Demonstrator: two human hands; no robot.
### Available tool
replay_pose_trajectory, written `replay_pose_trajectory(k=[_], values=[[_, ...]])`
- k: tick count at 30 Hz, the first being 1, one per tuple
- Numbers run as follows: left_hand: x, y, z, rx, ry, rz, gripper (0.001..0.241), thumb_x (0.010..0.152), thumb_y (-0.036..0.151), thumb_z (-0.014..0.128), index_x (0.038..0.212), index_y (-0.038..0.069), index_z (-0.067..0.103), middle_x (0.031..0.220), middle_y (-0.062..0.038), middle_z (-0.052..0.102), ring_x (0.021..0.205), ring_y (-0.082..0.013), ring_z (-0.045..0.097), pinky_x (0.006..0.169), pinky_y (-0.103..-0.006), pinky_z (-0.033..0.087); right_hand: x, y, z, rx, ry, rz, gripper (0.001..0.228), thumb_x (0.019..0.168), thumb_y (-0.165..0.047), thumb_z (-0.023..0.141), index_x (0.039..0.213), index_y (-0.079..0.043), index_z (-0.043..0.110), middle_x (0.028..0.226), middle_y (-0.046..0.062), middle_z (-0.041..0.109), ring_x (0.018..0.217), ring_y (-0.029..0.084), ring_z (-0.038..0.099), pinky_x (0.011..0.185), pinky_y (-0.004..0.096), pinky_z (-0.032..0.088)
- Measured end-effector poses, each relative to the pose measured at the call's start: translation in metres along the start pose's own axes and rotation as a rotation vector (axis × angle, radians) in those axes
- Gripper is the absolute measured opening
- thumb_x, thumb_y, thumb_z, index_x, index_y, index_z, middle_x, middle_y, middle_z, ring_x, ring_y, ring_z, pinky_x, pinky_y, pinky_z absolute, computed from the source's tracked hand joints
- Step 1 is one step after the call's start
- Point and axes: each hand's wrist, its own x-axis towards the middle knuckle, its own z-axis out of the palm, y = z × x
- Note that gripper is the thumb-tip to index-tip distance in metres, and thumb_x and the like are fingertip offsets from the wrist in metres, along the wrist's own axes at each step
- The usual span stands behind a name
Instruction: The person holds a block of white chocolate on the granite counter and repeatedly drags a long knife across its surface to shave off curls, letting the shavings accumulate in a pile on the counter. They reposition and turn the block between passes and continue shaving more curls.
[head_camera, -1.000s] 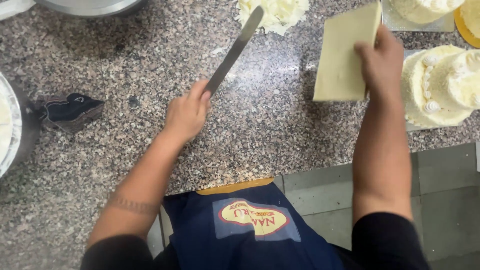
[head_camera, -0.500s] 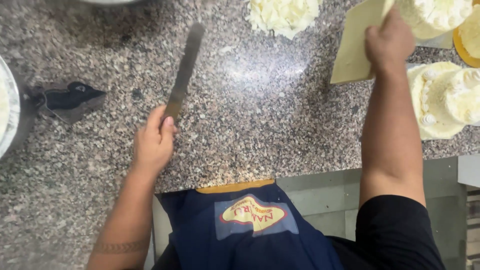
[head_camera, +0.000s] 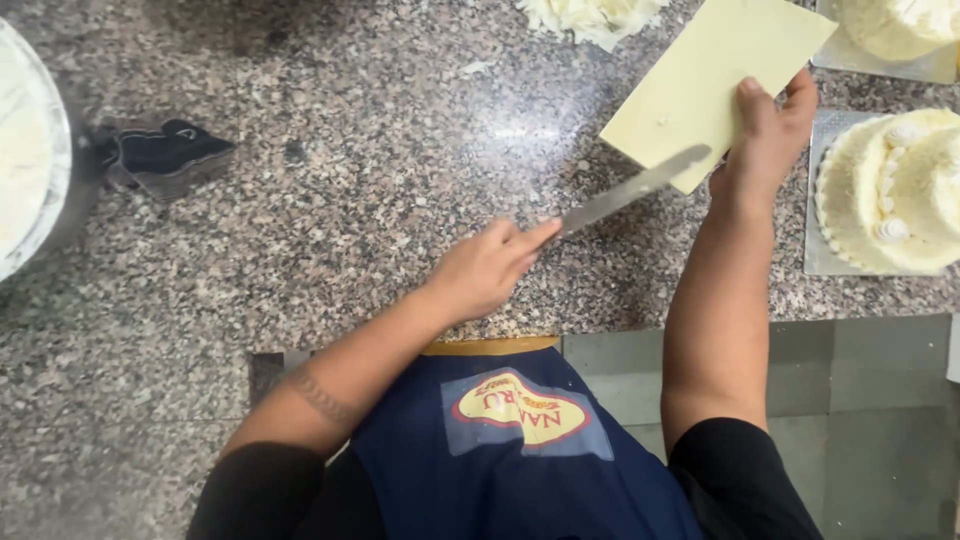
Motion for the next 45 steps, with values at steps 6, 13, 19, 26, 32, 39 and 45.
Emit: replay_pose_trajectory(k=[6,13,19,26,32,39,45], values=[[0.017,-0.056,0.01,-0.106,0.273,-0.255,0.05,0.108,0.032,0.045,0.158,0.032,0.041,0.108,-0.013,0.062,0.085,-0.0273,0.067,0.078,-0.0416,0.056,-0.022,0.0,0.004,0.059,-0.003,-0.035,0.045,0.099,0.002,0.065,0.14,0.003,0.048,0.13,0.017,0.064,0.117,0.025,0.067,0.107,0.04,0.056],[-0.034,-0.088,0.005,-0.135,0.479,-0.26,0.05,0.109,0.031,0.051,0.158,0.035,0.044,0.11,-0.012,0.065,0.093,-0.032,0.069,0.086,-0.0435,0.056,-0.037,-0.01,0.016,0.068,-0.24,0.106,0.046,0.105,0.004,0.066,0.148,0.0,0.051,0.138,0.013,0.066,0.123,0.021,0.068,0.112,0.038,0.057],[-0.056,-0.051,0.024,-0.038,0.282,-0.152,0.047,0.106,0.029,0.055,0.152,0.036,0.047,0.107,-0.014,0.06,0.076,-0.0329,0.067,0.068,-0.0466,0.056,-0.033,0.006,0.04,0.156,-0.355,0.274,0.037,0.108,0.002,0.061,0.144,0.001,0.054,0.132,0.012,0.069,0.117,0.021,0.07,0.106,0.037,0.059],[-0.049,-0.087,0.002,-0.06,0.433,-0.354,0.047,0.108,0.031,0.049,0.154,0.033,0.046,0.101,-0.013,0.058,0.075,-0.0328,0.064,0.07,-0.0467,0.056,-0.036,-0.002,0.054,0.072,-0.266,0.173,0.039,0.104,0.001,0.063,0.142,0.002,0.056,0.128,0.014,0.072,0.113,0.021,0.072,0.104,0.037,0.061],[-0.065,-0.077,-0.007,-0.096,0.44,-0.349,0.046,0.106,0.028,0.052,0.152,0.028,0.051,0.104,-0.014,0.061,0.083,-0.0323,0.066,0.075,-0.0453,0.054,-0.033,-0.016,0.013,0.058,-0.134,0.08,0.043,0.105,0.003,0.066,0.146,0.004,0.057,0.133,0.019,0.073,0.116,0.026,0.072,0.105,0.038,0.061],[-0.045,-0.062,0.044,0.212,0.349,0.164,0.04,0.085,0.004,0.059,0.123,0.011,0.067,0.104,-0.011,0.064,0.097,-0.0299,0.065,0.074,-0.0419,0.055,-0.045,-0.042,-0.042,-0.031,-0.058,-0.03,0.037,0.112,-0.006,0.065,0.144,0.008,0.055,0.126,0.03,0.074,0.11,0.037,0.08,0.104,0.046,0.064],[0.029,-0.094,0.015,0.452,0.275,0.099,0.025,0.086,-0.006,0.057,0.104,0.007,0.069,0.1,-0.011,0.061,0.097,-0.029,0.059,0.075,-0.0412,0.053,-0.065,-0.049,-0.083,-0.005,-0.097,-0.039,0.032,0.116,-0.008,0.063,0.141,0.01,0.053,0.124,0.031,0.069,0.106,0.035,0.076,0.101,0.045,0.062]])
